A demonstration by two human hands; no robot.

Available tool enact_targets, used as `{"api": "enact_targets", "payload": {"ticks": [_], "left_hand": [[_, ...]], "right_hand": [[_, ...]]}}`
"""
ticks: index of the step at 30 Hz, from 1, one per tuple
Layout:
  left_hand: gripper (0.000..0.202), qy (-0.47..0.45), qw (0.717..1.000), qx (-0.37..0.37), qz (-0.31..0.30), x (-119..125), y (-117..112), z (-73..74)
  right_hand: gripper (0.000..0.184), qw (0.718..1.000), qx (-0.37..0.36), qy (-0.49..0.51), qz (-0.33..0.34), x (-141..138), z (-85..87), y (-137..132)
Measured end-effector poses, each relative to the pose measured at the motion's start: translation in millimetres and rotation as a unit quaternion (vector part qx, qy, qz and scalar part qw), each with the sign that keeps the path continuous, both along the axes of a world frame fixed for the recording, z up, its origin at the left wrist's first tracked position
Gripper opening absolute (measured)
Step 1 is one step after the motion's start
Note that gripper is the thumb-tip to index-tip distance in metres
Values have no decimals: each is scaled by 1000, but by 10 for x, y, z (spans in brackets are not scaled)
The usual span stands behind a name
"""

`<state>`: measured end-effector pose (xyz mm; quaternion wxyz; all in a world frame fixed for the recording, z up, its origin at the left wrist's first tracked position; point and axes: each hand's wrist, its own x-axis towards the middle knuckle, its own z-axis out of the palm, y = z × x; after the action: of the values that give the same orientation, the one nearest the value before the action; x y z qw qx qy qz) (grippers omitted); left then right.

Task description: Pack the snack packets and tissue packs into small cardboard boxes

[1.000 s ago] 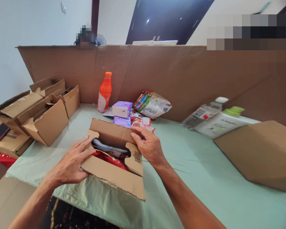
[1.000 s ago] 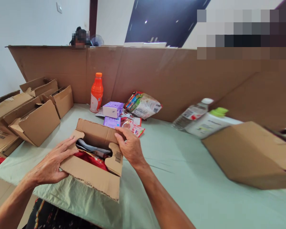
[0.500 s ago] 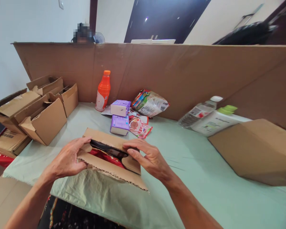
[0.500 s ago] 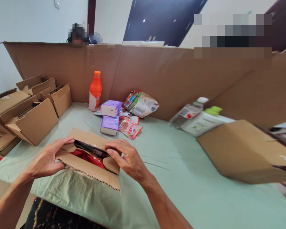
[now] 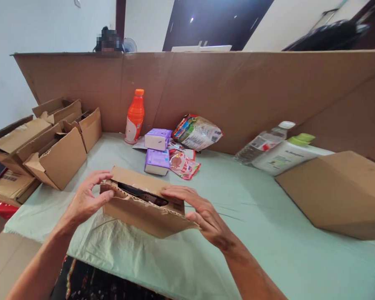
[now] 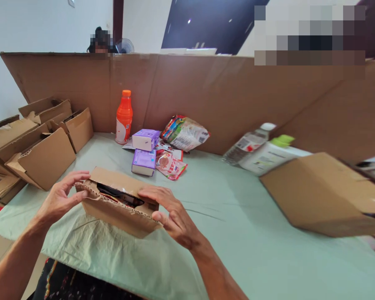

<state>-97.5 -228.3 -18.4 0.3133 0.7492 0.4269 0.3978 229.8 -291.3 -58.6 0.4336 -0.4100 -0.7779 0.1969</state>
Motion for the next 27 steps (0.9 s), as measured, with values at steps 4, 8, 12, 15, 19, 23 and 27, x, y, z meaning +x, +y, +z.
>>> {"api": "enact_targets", "payload": {"ticks": [4, 8, 12, 15, 19, 23, 27], "left_hand": [[45, 14, 999, 11, 42, 78, 104, -83], [52, 21, 999, -4, 41, 198, 197, -196], [54, 25, 999, -6, 33, 288, 253, -305], [50, 28, 999, -9, 37, 291, 239, -345], [50, 24, 999, -17, 39, 244, 164, -365], [52, 9, 999, -42, 30, 212, 134, -362], [52, 14, 998, -54, 13, 166, 158, -317]], "right_hand": [[59, 998, -31, 51, -23, 9, -91, -45], [55, 992, -17, 113, -60, 4, -173, -16], [42, 993, -27, -23, -112, -38, -142, 72], [39, 990, -32, -113, -78, -57, -91, 100], [62, 981, 20, -191, -11, -35, -48, 25], [96, 972, 38, -230, 19, -13, -4, -102], [103, 968, 45, -246, 13, -59, -2, -163]]}}
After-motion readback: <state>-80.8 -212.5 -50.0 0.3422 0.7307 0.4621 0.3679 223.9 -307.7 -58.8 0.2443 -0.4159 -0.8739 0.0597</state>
